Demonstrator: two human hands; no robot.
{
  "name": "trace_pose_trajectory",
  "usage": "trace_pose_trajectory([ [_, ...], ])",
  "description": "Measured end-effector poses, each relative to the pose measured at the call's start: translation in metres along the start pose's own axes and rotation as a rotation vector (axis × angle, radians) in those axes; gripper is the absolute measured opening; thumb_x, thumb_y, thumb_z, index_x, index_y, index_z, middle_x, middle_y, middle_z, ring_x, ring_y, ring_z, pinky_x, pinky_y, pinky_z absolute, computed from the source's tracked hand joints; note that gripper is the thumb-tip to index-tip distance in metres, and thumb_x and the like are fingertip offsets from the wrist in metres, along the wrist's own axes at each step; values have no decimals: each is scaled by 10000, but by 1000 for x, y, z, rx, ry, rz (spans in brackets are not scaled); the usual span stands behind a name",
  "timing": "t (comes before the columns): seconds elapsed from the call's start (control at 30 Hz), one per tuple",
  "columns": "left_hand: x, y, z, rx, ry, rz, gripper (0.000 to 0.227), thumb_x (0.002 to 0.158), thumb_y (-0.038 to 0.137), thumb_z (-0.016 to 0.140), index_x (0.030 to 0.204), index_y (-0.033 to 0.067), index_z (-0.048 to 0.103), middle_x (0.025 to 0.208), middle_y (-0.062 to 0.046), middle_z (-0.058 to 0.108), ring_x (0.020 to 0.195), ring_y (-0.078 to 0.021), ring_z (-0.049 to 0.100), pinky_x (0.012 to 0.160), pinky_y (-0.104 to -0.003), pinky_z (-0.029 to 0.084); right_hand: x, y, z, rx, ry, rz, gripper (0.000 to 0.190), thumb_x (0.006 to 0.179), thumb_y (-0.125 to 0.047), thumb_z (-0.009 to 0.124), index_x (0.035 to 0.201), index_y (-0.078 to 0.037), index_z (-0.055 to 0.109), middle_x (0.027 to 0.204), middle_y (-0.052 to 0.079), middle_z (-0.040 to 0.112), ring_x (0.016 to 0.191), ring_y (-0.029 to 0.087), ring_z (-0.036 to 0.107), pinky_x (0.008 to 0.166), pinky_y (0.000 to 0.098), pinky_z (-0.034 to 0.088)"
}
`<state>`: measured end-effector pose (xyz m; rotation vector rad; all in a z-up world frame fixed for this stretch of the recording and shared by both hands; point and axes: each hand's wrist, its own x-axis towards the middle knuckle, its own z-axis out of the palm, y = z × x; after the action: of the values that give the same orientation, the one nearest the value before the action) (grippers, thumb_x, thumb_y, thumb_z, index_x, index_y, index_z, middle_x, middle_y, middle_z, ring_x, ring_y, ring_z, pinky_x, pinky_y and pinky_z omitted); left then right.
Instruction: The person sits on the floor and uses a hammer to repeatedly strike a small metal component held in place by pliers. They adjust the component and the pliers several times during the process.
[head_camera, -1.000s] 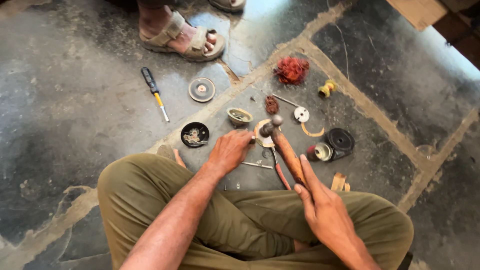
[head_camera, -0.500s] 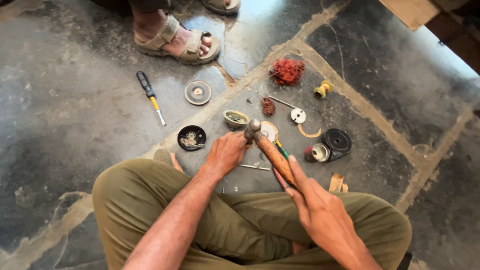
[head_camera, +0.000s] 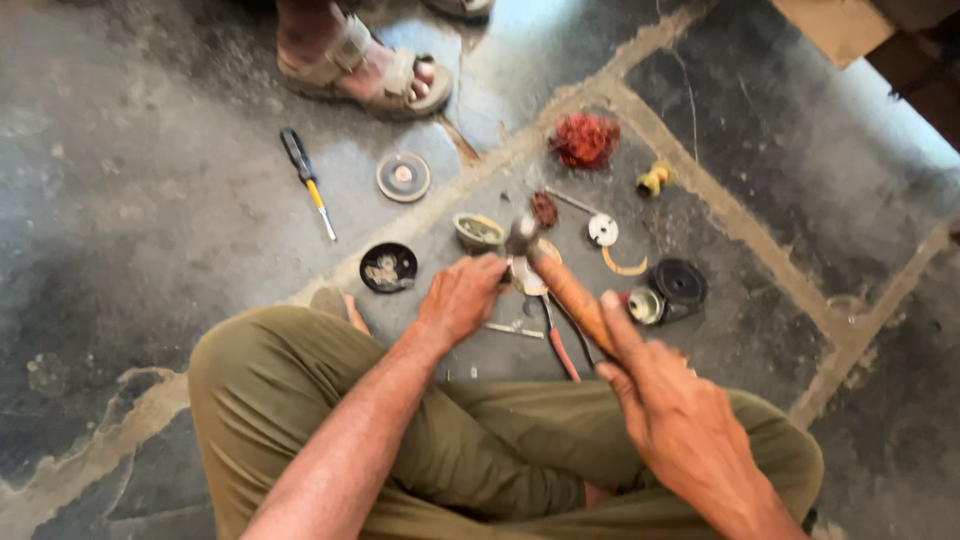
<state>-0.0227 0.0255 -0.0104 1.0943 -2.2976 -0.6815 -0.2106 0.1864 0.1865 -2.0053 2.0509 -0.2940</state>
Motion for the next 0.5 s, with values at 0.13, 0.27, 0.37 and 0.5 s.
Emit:
trace_pose_trajectory([
  [0.13,-4,-2,5,3,-12,-10,185,908,242,701,987,103,609,948,-79,633,898,-350,642,745,-503,533,-3,-1,4,171,286,-187,646,979,-210,621,1578,-176,379,1137,223,666,903,400,681,723,443,540],
  [0.27,-1,4,3,7,-8,-6,175,889,219,697,1015,121,626,949,-76,641,892,-354,642,717,-508,527,17,-1,8,-54,-183,49,712,989,-233,722,1604,-200,366,941,150,719,840,368,708,770,453,537],
  [0.37,3,-1,4,-11,36,-12,177,889,187,687,1034,113,617,964,-75,643,899,-355,644,720,-508,521,10,5,-1,58,-21,12,712,892,-191,736,1544,-196,451,954,183,718,822,399,707,722,481,538],
  [0.5,-8,-3,9,-18,9,-24,152,911,197,690,996,105,603,961,-86,624,911,-356,640,748,-500,523,-5,7,-4,215,328,-212,638,990,-183,627,1582,-155,389,1210,228,665,976,389,703,770,451,557],
])
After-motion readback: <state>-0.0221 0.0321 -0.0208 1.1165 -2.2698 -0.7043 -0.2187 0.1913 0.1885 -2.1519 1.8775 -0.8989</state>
